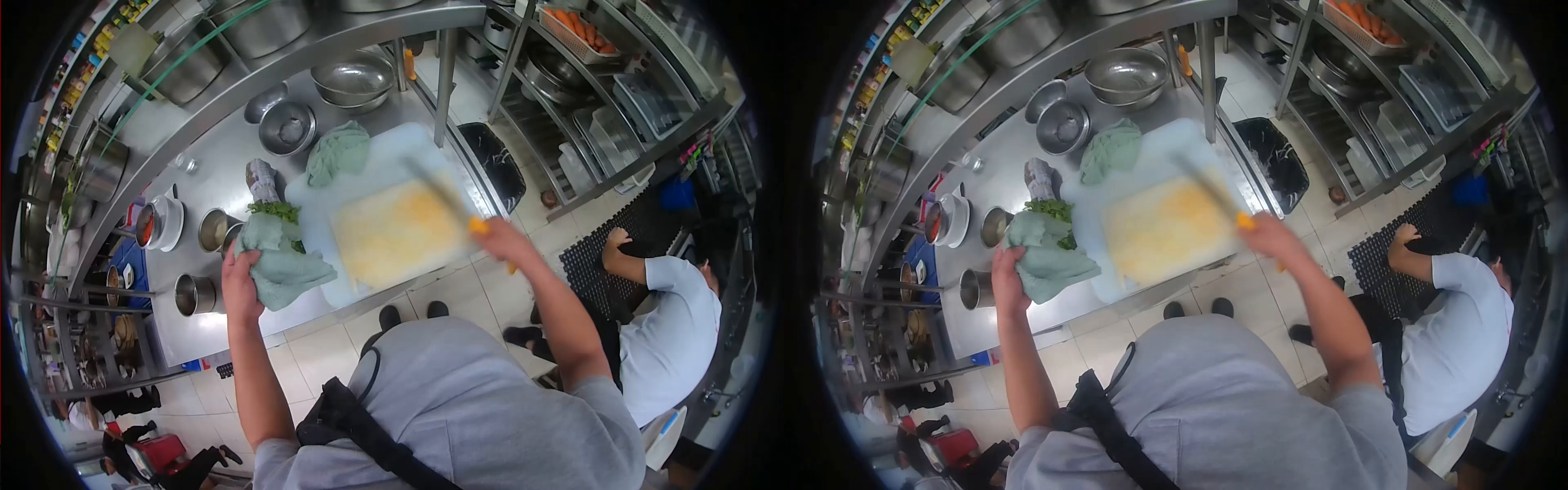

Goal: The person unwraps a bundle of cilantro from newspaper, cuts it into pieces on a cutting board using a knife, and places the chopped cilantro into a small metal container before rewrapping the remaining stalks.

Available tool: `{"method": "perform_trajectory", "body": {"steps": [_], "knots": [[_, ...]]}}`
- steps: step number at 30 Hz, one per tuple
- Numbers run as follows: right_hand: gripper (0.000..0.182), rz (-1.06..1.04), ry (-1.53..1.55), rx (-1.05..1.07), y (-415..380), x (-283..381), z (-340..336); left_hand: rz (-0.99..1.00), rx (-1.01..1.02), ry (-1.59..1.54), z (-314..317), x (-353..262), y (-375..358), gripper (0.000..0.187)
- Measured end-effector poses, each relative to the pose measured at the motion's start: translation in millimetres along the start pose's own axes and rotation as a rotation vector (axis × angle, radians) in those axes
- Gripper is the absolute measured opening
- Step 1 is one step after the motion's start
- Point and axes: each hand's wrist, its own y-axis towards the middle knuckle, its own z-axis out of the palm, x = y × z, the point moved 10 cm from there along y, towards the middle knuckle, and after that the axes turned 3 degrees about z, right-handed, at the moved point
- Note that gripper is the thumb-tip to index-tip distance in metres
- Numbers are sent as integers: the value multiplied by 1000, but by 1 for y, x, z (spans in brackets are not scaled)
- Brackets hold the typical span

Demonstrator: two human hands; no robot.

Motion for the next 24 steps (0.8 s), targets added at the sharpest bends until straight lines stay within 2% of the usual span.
{"method": "perform_trajectory", "body": {"steps": [2, 3, 4, 5, 7, 11, 13, 14, 15, 17, 18, 20, 21, 23, 24], "knots": [[35, -135, -293, -558, -10, 3, -65, 4, -21, -78, 16, 1, 0, 50], [35, -145, -295, -566, -11, 4, -66, -5, -36, -157, 18, 2, 2, 50], [35, -185, -331, -573, -24, 22, -64, -96, -24, -300, 18, 20, 9, 49], [35, -227, -372, -582, -36, 41, -61, -80, -21, -309, 24, 21, 14, 49], [33, -314, -475, -561, -36, 86, -35, -254, 23, -676, 56, 48, 18, 50], [28, -401, -537, -585, 27, 132, 9, -325, 25, -657, 79, 88, 33, 51], [31, -566, -555, -747, 25, 165, 18, -424, 115, -585, 101, 96, 28, 51], [41, -659, -437, -691, -12, 194, 16, -452, 111, -579, 107, 98, 25, 51], [41, -694, -448, -673, -32, 217, 27, -481, 98, -578, 111, 102, 20, 51], [54, -963, -84, -552, -68, 250, 54, -483, 224, -657, 124, 110, 19, 49], [54, -978, -92, -525, -68, 257, 79, -473, 198, -671, 122, 112, 20, 49], [64, -1028, -40, -698, -74, 265, 105, -560, 280, -685, 133, 114, 18, 50], [64, -1042, -49, -690, -71, 265, 107, -546, 273, -695, 134, 111, 19, 50], [66, -955, -399, -573, -54, 260, 124, -500, 109, -357, 112, 109, 11, 45], [66, -950, -402, -556, -54, 257, 128, -512, 98, -364, 105, 117, 3, 45]]}}
